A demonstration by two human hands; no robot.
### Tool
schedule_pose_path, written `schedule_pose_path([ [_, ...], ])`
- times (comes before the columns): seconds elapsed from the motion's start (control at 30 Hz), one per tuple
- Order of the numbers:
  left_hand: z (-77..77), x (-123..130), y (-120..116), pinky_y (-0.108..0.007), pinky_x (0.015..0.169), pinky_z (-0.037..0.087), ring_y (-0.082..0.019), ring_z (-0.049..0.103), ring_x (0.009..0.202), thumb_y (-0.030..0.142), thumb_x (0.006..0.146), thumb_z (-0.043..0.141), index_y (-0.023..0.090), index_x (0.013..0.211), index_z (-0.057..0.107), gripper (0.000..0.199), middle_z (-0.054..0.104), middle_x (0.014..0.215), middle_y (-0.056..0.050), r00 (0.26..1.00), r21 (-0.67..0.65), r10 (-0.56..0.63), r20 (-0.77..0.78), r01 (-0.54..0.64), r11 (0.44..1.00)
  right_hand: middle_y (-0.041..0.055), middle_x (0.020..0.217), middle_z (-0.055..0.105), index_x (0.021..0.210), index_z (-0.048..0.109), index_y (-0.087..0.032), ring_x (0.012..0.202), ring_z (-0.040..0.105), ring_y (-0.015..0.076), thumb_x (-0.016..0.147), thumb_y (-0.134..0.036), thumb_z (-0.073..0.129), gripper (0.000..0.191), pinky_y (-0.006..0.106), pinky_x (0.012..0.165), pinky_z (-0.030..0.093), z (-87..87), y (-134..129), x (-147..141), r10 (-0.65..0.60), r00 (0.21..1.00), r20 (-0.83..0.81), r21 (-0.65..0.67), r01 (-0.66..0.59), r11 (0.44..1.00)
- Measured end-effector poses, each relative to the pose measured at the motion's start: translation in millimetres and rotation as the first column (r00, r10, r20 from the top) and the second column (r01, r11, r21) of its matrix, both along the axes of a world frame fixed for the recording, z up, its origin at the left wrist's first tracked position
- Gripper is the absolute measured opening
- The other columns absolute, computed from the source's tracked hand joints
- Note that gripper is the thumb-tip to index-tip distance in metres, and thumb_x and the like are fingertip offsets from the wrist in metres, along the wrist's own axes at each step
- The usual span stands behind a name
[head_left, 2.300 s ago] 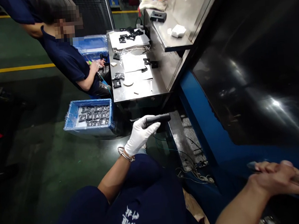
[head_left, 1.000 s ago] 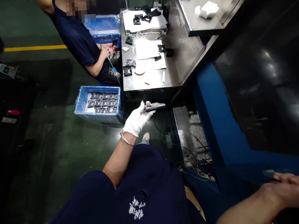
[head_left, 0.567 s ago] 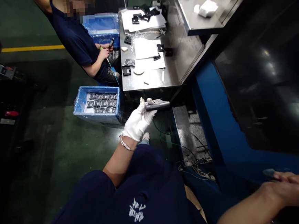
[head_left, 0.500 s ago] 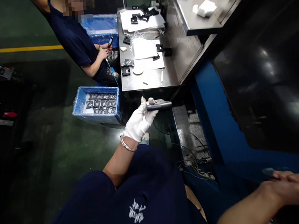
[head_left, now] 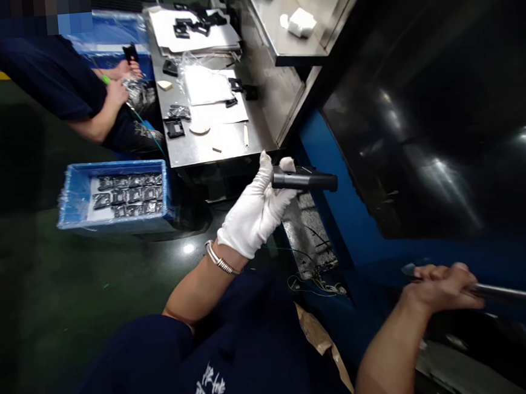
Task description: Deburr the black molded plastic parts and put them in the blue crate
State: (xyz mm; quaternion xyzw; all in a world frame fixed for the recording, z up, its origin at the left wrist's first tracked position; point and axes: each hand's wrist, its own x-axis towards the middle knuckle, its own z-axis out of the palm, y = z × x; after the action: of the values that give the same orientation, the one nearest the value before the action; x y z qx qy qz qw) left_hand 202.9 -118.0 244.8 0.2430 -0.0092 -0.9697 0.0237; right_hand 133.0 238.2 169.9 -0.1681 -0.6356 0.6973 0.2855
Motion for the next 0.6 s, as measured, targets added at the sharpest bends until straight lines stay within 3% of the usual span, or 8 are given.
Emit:
schedule_pose_path([
  [0.1, 1.2, -11.0, 16.5, -0.026, 0.068, 0.062, -0.018, 0.074, 0.083, 0.031, 0.104, 0.038, 0.013, 0.116, 0.062, 0.032, 0.07, 0.093, -0.007, 0.997, 0.049, -0.076, 0.013, 0.075, 0.996, -0.0089, 0.043, 0.031, 0.059, 0.042, -0.023, 0.036, 0.027, 0.0059, 0.069, -0.017, 0.053, 0.016, 0.021, 0.03, 0.027, -5.8, 3.6, 0.4, -0.076, 0.981, -0.179, 0.119, 0.098, 0.988],
  [0.27, 5.9, -21.5, 38.0, -0.022, 0.069, 0.063, -0.01, 0.071, 0.069, 0.033, 0.102, 0.045, 0.015, 0.119, 0.061, 0.029, 0.067, 0.084, -0.003, 0.984, 0.289, -0.172, 0.04, 0.153, 0.945, -0.0107, 0.04, 0.027, 0.055, 0.032, -0.023, 0.033, 0.023, 0.0048, 0.07, -0.018, 0.053, 0.027, 0.02, 0.03, 0.025, -13.4, 9.5, -5.9, -0.061, 0.968, -0.244, 0.191, 0.109, 0.976],
  [0.4, 4.0, -26.4, 48.0, -0.024, 0.073, 0.063, -0.01, 0.069, 0.068, 0.029, 0.103, 0.044, 0.014, 0.121, 0.06, 0.029, 0.066, 0.086, -0.005, 0.972, 0.256, -0.204, 0.117, 0.169, 0.952, -0.012, 0.041, 0.025, 0.056, 0.028, -0.023, 0.033, 0.023, 0.0041, 0.07, -0.018, 0.053, 0.029, 0.019, 0.03, 0.026, -14.7, 11.2, -7.4, -0.052, 0.968, -0.244, 0.209, 0.105, 0.972],
  [0.6, -8.4, -31.4, 56.4, -0.022, 0.069, 0.062, -0.009, 0.067, 0.068, 0.027, 0.102, 0.044, 0.012, 0.104, 0.061, 0.023, 0.064, 0.081, -0.005, 0.962, 0.207, -0.194, 0.192, 0.154, 0.966, -0.0123, 0.04, 0.028, 0.059, 0.033, -0.023, 0.032, 0.024, 0.0044, 0.071, -0.02, 0.053, 0.023, 0.019, 0.031, 0.026, -15.1, 11.2, -7.2, -0.061, 0.969, -0.238, 0.213, 0.114, 0.97],
])
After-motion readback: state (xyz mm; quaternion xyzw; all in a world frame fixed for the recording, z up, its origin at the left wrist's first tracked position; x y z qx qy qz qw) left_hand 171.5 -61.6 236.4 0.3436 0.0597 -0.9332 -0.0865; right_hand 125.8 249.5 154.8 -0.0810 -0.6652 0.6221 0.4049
